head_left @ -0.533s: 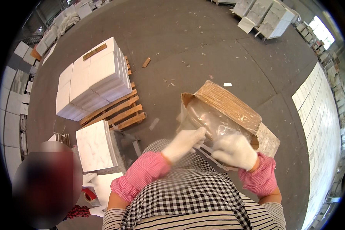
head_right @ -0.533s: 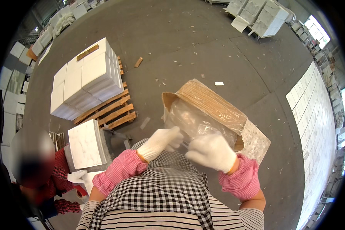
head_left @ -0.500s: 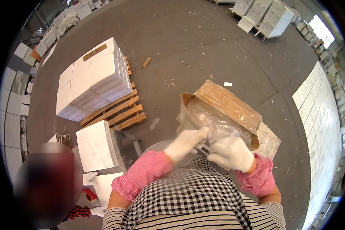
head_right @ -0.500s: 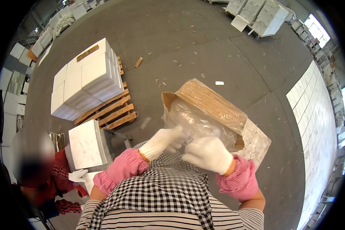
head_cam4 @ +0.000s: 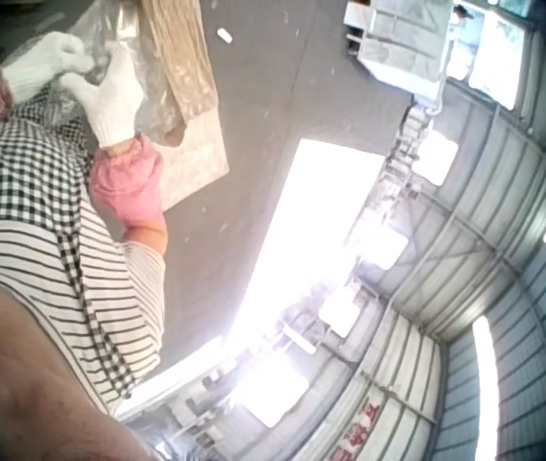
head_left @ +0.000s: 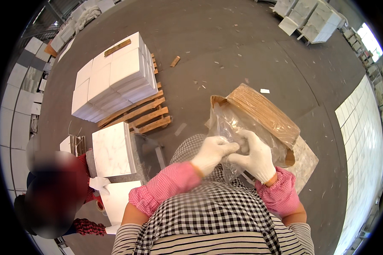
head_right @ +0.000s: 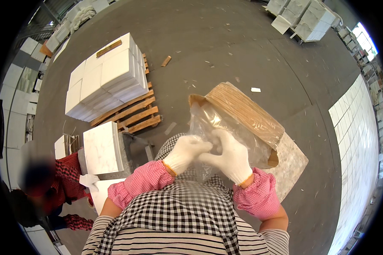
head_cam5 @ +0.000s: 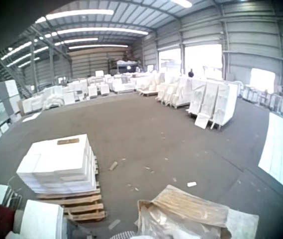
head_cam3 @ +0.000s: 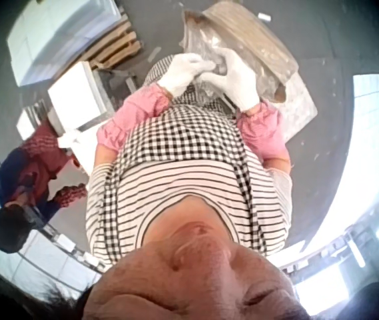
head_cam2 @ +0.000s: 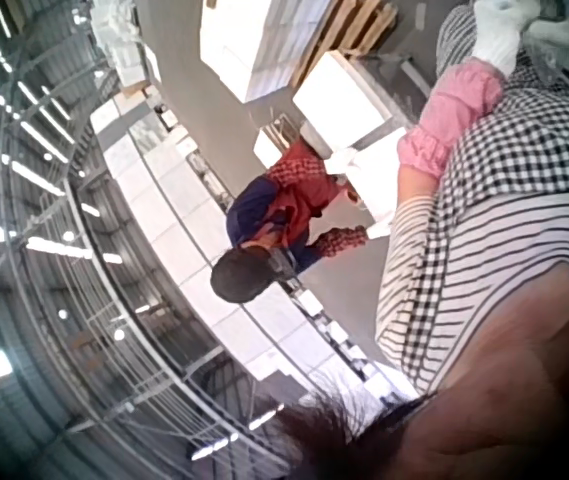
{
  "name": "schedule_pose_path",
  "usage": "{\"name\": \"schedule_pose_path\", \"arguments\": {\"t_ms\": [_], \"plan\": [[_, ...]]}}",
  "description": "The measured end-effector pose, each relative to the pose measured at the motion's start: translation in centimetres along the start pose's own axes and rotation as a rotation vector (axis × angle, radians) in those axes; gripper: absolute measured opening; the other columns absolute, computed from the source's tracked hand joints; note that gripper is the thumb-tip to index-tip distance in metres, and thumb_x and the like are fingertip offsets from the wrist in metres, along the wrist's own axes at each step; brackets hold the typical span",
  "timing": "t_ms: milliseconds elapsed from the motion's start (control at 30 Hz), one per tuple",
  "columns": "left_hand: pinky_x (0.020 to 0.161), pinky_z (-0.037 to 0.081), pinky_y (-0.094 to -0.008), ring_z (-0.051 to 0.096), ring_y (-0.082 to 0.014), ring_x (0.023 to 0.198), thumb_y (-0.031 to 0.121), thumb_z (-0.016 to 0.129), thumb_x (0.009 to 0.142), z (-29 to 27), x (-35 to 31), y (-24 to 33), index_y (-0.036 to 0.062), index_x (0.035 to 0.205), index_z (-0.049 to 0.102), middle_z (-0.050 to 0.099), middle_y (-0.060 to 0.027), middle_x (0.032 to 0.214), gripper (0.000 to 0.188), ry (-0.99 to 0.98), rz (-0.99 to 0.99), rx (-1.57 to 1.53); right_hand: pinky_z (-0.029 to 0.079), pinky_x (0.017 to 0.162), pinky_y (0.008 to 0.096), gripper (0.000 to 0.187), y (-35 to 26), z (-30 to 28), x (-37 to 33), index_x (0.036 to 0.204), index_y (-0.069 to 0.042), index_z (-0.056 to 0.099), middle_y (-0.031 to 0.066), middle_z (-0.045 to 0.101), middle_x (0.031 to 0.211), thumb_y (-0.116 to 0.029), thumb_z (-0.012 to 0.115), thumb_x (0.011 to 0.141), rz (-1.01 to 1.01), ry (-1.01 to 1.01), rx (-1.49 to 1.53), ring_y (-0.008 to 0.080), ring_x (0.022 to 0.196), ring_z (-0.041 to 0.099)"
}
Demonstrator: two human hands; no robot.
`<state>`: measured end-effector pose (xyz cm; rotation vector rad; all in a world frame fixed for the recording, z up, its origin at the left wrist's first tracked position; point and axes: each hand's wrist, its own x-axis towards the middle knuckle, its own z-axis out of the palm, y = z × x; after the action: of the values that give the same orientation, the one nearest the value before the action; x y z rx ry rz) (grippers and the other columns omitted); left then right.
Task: The person wraps white rectangular tiles with clear plastic film in a warehouse. They pick up tiles, place them on a work surface, cover them with plastic, and smooth the film. A coworker assists by handing tiles and using tape.
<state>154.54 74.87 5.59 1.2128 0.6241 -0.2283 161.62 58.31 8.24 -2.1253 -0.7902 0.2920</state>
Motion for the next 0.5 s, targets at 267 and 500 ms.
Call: {"name": "schedule_pose_path", "arguments": {"t_ms": [267,500], "plan": [[0.068,0.053,-0.0299,0.065,-0.0139,0.074,0.020,0.074,0.093,-0.5,1.4,-1.1,-0.0040,0.093,0.076,0.073,-0.0066,0.082,0.024,0.060,0.125,0.093,0.054,0.077,0.0286,0.022,3.5,1.0,1.8,0.108,0.000,0.075,0.0018,0.074,0.091,-0.018,0.074,0.095,0.152,-0.307,0.415,0.0086,0.085,0.063],[0.061,0.053,-0.0325,0.066,-0.0168,0.066,0.023,0.069,0.099,-3.0,0.3,0.6,-0.0055,0.090,0.073,0.071,-0.0077,0.080,0.030,0.280,0.077,-0.080,0.056,0.063,0.0367,0.019,9.4,0.2,5.8,0.099,-0.003,0.070,0.0085,0.076,0.085,-0.021,0.067,0.097,-0.221,-0.139,-0.688,0.0264,0.071,0.072]]}}
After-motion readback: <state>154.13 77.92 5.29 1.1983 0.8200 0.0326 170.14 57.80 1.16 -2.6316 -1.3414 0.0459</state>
